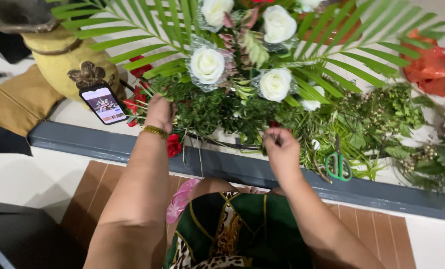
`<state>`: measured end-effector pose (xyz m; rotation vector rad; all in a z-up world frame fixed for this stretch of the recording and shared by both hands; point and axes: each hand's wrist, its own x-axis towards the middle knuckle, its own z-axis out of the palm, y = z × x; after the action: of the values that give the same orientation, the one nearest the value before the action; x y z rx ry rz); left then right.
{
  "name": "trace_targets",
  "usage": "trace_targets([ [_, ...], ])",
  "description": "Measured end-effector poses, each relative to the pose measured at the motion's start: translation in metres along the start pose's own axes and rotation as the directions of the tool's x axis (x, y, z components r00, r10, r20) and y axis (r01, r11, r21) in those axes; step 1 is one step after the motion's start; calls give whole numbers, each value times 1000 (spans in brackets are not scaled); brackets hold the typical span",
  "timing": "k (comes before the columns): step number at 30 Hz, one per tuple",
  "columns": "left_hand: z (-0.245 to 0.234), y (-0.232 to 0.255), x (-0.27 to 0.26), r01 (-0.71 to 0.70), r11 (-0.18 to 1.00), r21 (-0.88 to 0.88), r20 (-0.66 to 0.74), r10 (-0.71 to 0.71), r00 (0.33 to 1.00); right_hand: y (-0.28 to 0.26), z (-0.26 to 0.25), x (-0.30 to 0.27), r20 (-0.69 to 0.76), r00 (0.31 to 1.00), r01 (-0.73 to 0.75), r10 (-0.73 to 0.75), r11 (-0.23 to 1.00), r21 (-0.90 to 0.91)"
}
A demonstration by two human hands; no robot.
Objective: The person arranges a floral display on a table using white and red roses, green foliage, and palm leaves. They use shears to trim stems and place the flowers into a growing arrangement, adjusting the positioning of each element.
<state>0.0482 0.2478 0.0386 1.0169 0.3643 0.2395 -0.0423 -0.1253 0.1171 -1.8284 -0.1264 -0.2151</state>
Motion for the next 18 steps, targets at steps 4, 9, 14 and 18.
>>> trace_targets([
  [4,23,3,3,56,994,-89,86,-48,995,-35,21,-41,192,974,-156,122,972,174],
  [9,49,26,-18,262,965,-25,77,-260,963,-76,50,-41,373,861,-471,346,819,329],
  [14,57,45,-21,235,927,292,79,-269,960,-103,80,-2,126,834,-541,538,749,382],
  [18,67,50,-12,111,939,325,254,-200,946,-106,105,15,-80,848,-471,524,814,340],
])
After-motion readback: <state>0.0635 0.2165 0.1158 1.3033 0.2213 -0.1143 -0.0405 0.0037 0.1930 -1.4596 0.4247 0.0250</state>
